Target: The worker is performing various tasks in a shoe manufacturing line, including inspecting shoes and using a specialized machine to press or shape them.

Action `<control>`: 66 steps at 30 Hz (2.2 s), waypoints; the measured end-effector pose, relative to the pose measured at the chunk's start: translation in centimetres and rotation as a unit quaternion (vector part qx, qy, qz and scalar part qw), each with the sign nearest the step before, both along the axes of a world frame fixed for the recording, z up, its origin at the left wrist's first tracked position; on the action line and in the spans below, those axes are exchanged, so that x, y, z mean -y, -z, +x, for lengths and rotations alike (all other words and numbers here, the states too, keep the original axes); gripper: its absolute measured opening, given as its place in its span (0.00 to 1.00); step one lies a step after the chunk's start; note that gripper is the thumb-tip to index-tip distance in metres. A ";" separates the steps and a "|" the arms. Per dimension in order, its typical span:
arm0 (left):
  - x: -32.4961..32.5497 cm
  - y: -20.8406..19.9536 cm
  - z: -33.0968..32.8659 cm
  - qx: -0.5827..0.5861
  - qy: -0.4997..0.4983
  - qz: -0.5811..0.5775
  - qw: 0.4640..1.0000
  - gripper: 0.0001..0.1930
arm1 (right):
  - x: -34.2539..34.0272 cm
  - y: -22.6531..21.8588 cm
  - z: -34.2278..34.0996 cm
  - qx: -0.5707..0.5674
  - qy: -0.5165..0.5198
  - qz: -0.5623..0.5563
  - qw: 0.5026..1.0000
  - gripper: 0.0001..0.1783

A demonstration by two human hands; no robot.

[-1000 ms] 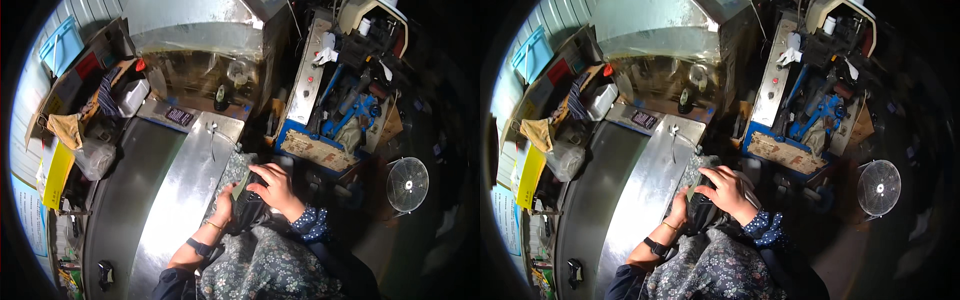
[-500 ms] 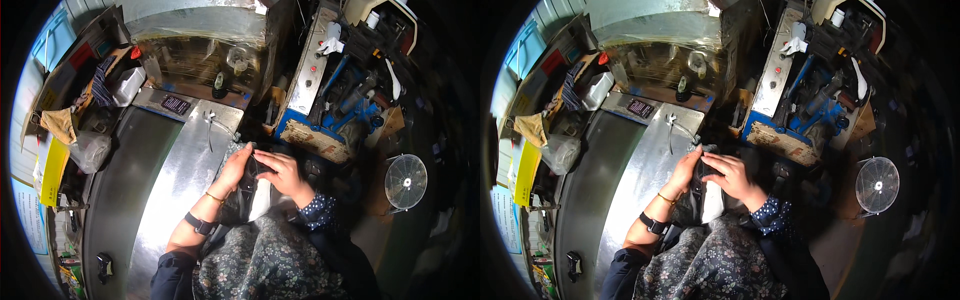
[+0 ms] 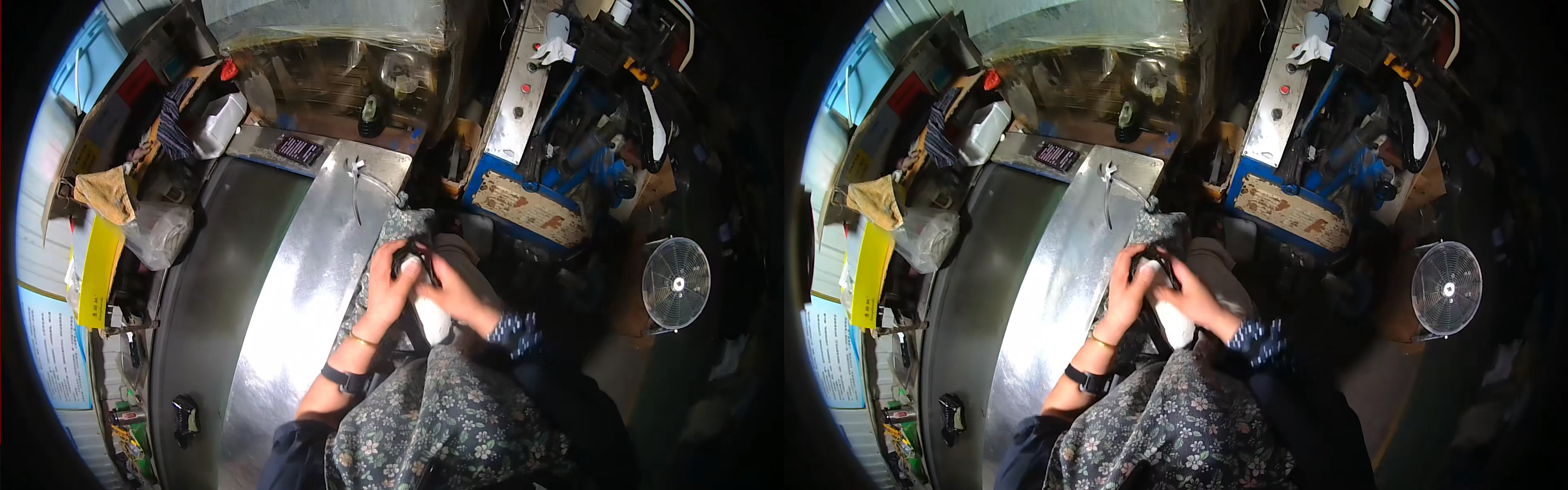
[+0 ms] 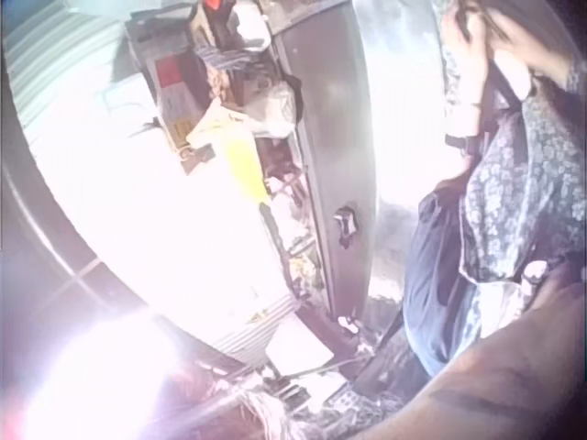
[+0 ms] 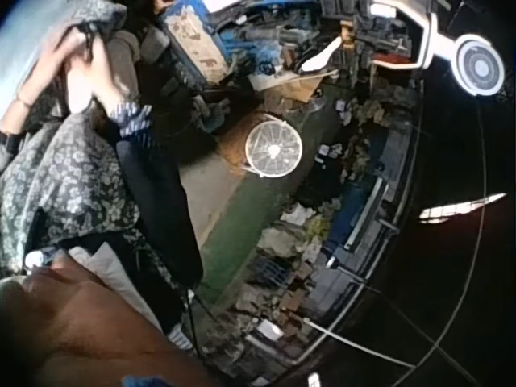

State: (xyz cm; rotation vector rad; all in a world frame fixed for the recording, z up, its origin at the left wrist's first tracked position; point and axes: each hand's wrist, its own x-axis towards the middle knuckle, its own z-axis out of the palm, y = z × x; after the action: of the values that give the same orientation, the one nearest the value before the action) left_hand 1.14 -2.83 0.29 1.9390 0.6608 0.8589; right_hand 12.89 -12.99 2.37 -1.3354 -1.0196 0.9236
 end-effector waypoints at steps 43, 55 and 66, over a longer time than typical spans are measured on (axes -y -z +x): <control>-1.8 2.4 -2.4 0.039 -0.032 -0.420 0.906 0.31 | 0.1 6.5 -2.2 -0.038 0.021 -0.185 0.982 0.40; 0.6 4.1 -5.1 -0.126 -0.199 -0.041 0.971 0.18 | -0.4 7.1 -6.1 0.188 0.094 -0.090 0.974 0.33; -7.3 0.7 1.4 -0.273 -0.076 -0.046 0.958 0.28 | -10.1 3.8 2.0 0.239 0.111 -0.079 0.961 0.21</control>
State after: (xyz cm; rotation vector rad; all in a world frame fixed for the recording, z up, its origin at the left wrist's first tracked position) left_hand 2.51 4.47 -0.36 2.0681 1.1643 0.3617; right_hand 14.90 -2.88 -1.45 -1.8231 -1.1432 0.5290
